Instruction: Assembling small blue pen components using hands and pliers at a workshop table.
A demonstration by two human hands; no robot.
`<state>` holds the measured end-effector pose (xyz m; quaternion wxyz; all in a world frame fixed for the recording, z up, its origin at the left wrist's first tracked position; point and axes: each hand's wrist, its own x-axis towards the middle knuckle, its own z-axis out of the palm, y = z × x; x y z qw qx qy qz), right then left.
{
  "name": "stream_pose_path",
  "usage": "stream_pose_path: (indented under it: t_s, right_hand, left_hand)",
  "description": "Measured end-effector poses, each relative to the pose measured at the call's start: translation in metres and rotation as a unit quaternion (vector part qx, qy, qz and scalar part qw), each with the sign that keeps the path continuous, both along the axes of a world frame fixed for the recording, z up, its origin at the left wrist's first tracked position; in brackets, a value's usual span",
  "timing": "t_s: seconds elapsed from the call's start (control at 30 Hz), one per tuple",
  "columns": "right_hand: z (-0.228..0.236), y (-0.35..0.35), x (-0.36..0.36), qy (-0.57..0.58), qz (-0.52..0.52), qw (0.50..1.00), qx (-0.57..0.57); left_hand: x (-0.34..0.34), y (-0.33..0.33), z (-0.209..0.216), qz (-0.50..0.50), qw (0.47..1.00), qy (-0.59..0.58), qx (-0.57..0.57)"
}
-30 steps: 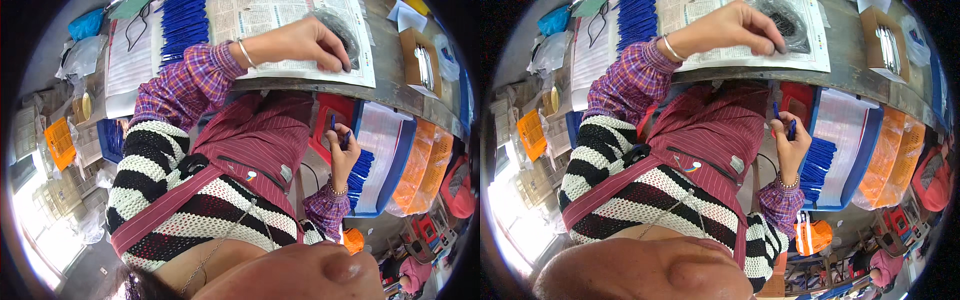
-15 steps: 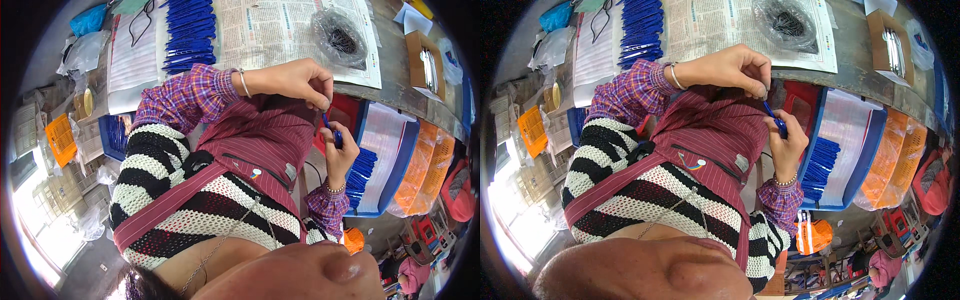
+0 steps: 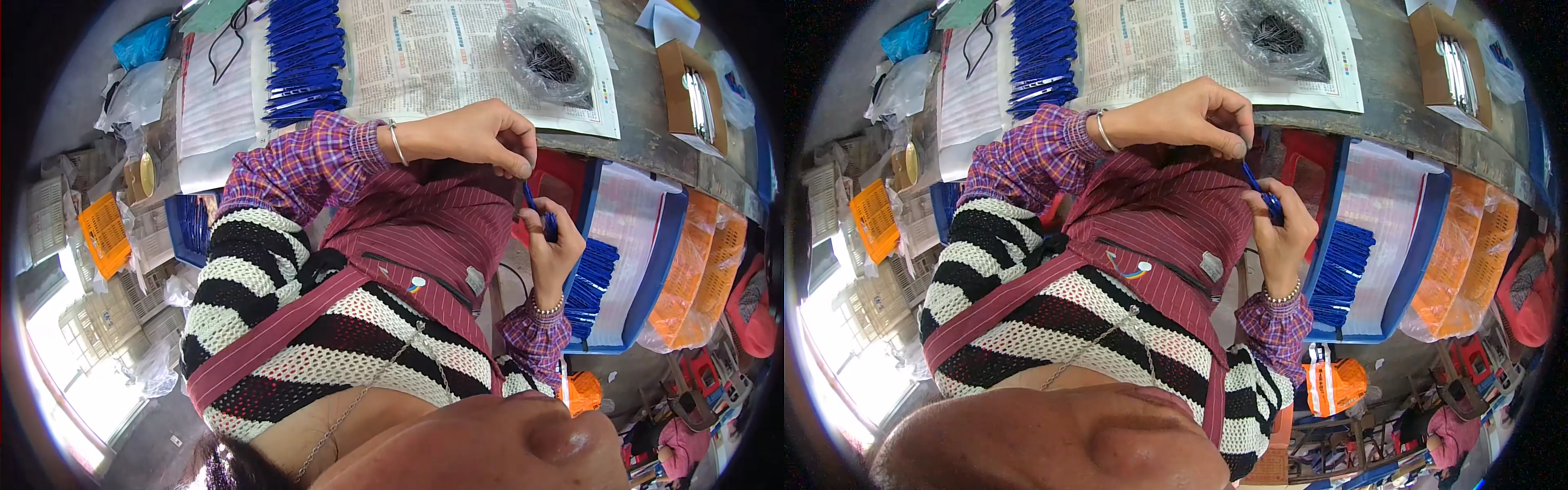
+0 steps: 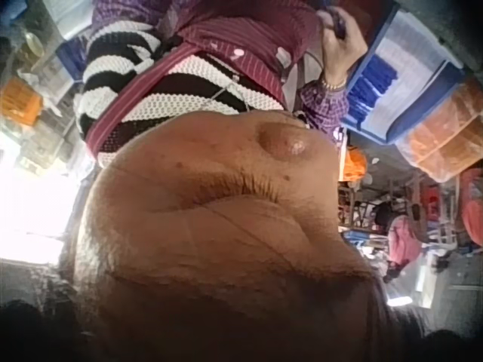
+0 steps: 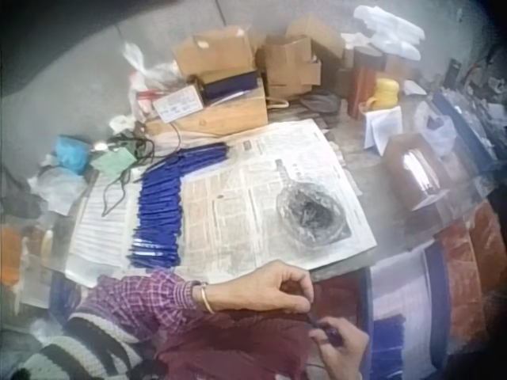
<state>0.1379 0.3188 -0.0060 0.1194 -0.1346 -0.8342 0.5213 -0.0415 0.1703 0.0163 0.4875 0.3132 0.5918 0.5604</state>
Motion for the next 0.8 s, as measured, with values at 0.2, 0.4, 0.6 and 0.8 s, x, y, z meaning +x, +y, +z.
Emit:
stream_pose_path:
  t_s: [0.2, 0.4, 0.6, 0.8]
  right_hand:
    - [-0.001, 0.0, 0.0, 0.013, -0.007, 1.0, -0.007]
    - [0.002, -0.003, -0.001, 0.087, -0.002, 0.982, 0.17]
    - [0.004, -0.002, -0.003, 0.077, 0.001, 0.987, 0.139]
    - [0.003, -0.003, -0.003, 0.085, -0.005, 0.985, 0.147]
  left_hand:
    - [0.001, -0.001, -0.003, -0.002, 1.0, -0.004, -0.014]
    - [0.012, -0.001, 0.006, 0.015, 0.95, 0.313, -0.008]
    - [0.018, -0.001, 0.004, 0.038, 0.917, 0.397, 0.024]
    - [0.008, -0.003, 0.01, 0.022, 0.98, 0.197, -0.004]
